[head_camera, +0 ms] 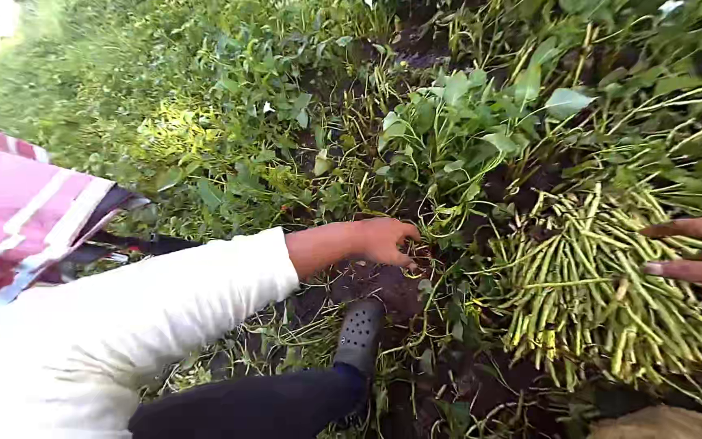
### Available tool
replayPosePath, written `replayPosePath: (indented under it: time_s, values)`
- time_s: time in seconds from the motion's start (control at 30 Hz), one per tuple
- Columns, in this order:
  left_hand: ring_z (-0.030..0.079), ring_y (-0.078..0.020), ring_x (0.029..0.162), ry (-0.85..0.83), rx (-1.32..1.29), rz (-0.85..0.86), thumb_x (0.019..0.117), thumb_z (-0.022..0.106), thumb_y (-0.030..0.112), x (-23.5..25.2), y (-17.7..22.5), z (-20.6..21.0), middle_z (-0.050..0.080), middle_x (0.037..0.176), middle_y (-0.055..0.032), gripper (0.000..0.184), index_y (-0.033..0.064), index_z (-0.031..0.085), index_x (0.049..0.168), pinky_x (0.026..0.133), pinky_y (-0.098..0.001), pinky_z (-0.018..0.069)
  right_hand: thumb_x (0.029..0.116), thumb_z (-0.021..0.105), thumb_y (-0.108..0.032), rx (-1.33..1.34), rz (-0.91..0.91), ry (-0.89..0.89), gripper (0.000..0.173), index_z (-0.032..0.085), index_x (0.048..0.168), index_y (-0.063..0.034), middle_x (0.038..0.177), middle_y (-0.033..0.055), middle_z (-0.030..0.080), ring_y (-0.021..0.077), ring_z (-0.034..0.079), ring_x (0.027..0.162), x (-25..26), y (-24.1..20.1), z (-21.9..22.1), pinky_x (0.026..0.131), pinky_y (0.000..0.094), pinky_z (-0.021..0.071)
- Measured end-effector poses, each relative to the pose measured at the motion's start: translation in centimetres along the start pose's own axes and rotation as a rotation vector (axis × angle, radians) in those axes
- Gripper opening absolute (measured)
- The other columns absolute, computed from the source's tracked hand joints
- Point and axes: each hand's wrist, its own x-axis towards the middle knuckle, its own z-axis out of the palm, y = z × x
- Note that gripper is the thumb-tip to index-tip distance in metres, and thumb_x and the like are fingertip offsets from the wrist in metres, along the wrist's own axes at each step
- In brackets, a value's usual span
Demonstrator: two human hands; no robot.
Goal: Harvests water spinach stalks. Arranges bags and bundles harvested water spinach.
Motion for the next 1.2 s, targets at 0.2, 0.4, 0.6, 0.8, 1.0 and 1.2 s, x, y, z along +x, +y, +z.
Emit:
replayPosePath:
  time_s: [0.2,0.4,0.6,0.8,1.0,1.2]
  values:
    - [0.069,-0.0232,0.100,0.304,-0.238,0.005,0.0947,0.072,0.017,-8.2,-5.9,10.8,0.069,0.115,-0.0134,0.043,0.0046,0.061,0.134,0.091,-0.0446,0.0581,0.1009,0.066,-0.037,-0.183,-0.311,-0.009,0.050,0.058,0.141,-0.0081,0.102,0.0221,0.072,0.0382,0.073,0.080,7.5,-12.0,-2.3,0.077,0.0607,0.0605]
    - [0.068,-0.0149,0.099,0.314,-0.429,-0.201,0.0984,0.064,0.023,-16.8,-1.5,12.0,0.070,0.113,-0.0046,0.039,0.0093,0.061,0.135,0.089,-0.0372,0.0579,0.1036,0.062,-0.037,0.111,-0.545,0.124,0.049,0.055,0.142,-0.0085,0.120,0.0231,0.067,0.0349,0.074,0.092,12.6,-19.6,-6.5,0.081,0.0539,0.0615]
    - [0.067,-0.0082,0.094,0.251,-0.659,-0.286,0.0990,0.062,0.030,-22.4,1.0,13.9,0.070,0.106,-0.0020,0.040,0.0063,0.063,0.130,0.088,-0.0292,0.0569,0.1054,0.058,-0.034,0.350,-0.508,0.161,0.040,0.055,0.139,-0.0118,0.124,0.0170,0.067,0.0298,0.071,0.102,9.9,-15.6,-7.8,0.086,0.0482,0.0594]
    - [0.067,-0.0145,0.097,0.346,-0.650,-0.291,0.0996,0.059,0.014,-14.1,0.5,15.0,0.069,0.110,-0.0119,0.033,-0.0026,0.062,0.129,0.091,-0.0351,0.0546,0.1089,0.051,-0.030,0.425,-0.622,0.316,0.037,0.054,0.141,-0.0132,0.117,0.0123,0.063,0.0140,0.064,0.093,7.2,-12.9,-9.9,0.080,0.0305,0.0531]
    - [0.067,-0.0201,0.101,0.208,-0.517,-0.126,0.0988,0.064,0.011,-6.4,2.0,14.0,0.068,0.113,-0.0150,0.035,0.0004,0.062,0.133,0.094,-0.0398,0.0543,0.1021,0.064,-0.029,0.408,-0.442,0.364,0.035,0.059,0.135,-0.0179,0.117,0.0104,0.068,0.0196,0.072,0.097,5.0,-5.4,-11.3,0.080,0.0393,0.0622]
    - [0.065,-0.0283,0.112,0.033,-0.501,-0.095,0.0995,0.062,0.012,-7.4,1.7,14.2,0.067,0.122,-0.0196,0.037,-0.0003,0.061,0.134,0.102,-0.0479,0.0502,0.1039,0.062,-0.031,0.419,-0.374,0.415,0.034,0.062,0.134,-0.0148,0.119,0.0141,0.069,0.0260,0.072,0.098,4.8,-5.2,-11.5,0.085,0.0469,0.0596]
